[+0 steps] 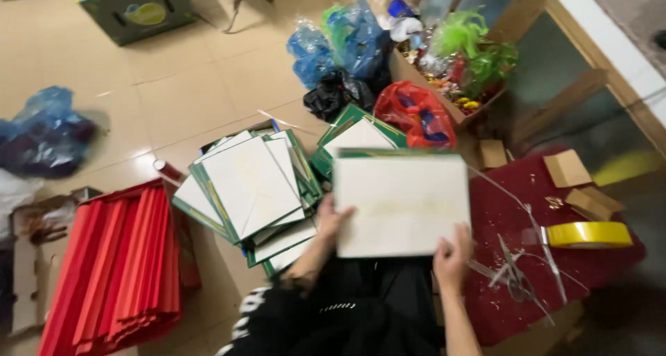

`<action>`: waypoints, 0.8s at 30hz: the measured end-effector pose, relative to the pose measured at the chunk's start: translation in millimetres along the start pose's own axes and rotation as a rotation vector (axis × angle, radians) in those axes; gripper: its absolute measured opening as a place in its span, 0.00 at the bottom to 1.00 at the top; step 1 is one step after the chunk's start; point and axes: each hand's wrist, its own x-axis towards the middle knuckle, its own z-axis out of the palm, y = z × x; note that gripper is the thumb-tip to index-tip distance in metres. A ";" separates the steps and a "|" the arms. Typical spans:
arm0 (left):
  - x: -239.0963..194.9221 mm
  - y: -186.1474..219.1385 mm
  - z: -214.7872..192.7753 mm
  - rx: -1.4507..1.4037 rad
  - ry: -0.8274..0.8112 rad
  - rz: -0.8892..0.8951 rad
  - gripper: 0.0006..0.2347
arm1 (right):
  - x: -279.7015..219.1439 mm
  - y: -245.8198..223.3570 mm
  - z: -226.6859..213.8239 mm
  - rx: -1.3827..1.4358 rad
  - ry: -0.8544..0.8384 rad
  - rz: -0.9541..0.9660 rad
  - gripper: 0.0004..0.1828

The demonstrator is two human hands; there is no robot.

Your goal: Applying double-sided tape to gift bags and stacking them

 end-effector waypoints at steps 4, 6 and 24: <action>-4.5 50.5 -104.3 -0.060 0.307 -0.168 0.32 | -10.8 13.5 -16.7 -0.118 -0.021 0.131 0.31; 5.2 31.3 -143.4 -0.485 0.398 0.076 0.17 | -11.0 16.2 -16.8 -0.135 -0.103 0.230 0.32; 105.6 -116.0 -165.5 0.934 0.147 -0.404 0.18 | 99.4 40.5 60.4 -0.202 -0.319 0.103 0.29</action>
